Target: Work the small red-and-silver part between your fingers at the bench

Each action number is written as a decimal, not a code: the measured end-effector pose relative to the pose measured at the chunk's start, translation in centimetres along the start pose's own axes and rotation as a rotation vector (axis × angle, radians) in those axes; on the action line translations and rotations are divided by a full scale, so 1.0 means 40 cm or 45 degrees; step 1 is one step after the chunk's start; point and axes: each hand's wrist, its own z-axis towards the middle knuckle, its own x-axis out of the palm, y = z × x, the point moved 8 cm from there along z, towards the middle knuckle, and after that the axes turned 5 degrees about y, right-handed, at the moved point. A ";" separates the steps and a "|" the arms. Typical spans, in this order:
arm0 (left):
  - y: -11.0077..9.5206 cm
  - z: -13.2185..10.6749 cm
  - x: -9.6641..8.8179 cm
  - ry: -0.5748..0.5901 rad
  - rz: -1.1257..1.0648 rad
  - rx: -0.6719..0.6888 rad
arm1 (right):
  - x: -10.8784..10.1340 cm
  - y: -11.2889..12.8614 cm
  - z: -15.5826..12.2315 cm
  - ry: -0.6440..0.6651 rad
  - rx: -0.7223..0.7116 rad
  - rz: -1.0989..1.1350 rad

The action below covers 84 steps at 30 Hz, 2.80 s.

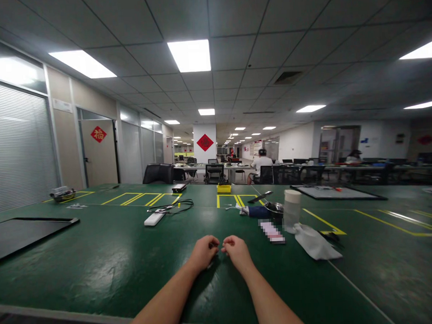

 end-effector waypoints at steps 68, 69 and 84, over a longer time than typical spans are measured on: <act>0.023 0.008 0.014 0.091 -0.614 -0.056 | 0.021 0.026 -0.018 0.115 0.006 0.398; 0.023 0.008 0.014 0.094 -0.617 -0.057 | 0.022 0.027 -0.019 0.117 0.009 0.404; 0.027 0.008 0.014 0.070 -0.663 -0.063 | 0.028 0.023 -0.021 0.156 0.024 0.384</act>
